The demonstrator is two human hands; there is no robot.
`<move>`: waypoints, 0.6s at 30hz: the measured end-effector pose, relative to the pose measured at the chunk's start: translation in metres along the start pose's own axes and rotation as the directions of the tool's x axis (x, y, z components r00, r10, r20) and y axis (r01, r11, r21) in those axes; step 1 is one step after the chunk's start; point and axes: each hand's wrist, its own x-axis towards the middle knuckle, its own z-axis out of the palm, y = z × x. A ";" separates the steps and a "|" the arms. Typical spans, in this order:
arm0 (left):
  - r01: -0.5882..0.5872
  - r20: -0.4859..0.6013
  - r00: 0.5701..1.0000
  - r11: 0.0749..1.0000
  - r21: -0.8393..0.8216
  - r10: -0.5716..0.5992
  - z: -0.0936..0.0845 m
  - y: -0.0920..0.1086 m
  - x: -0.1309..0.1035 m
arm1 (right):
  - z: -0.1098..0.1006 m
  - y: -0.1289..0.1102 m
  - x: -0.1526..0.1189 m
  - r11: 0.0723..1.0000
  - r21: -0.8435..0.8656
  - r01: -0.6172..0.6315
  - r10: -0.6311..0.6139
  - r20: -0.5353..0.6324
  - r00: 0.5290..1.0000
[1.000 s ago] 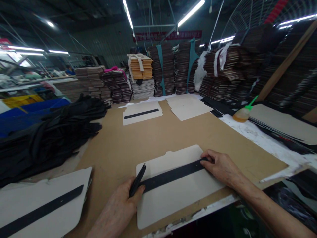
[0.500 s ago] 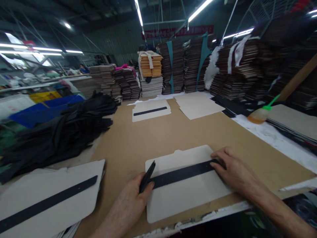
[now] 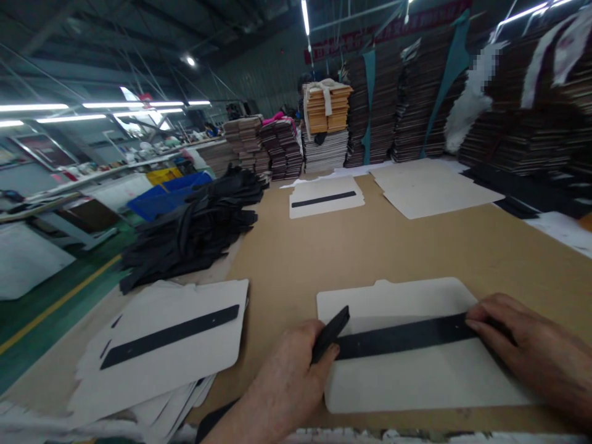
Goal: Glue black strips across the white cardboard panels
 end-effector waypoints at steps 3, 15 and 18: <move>0.016 -0.047 0.999 0.998 0.061 -0.013 0.002 -0.003 0.009 | 0.001 0.003 0.000 1.000 -0.009 0.000 0.000 0.018 1.000; 0.024 -0.074 0.997 0.966 0.256 -0.005 0.007 -0.008 0.022 | 0.008 0.017 0.003 0.996 -0.037 0.079 -0.080 -0.019 0.997; 0.023 -0.066 0.998 0.965 0.263 -0.005 0.008 -0.008 0.023 | 0.008 0.019 0.004 0.996 -0.047 0.081 -0.082 -0.018 0.996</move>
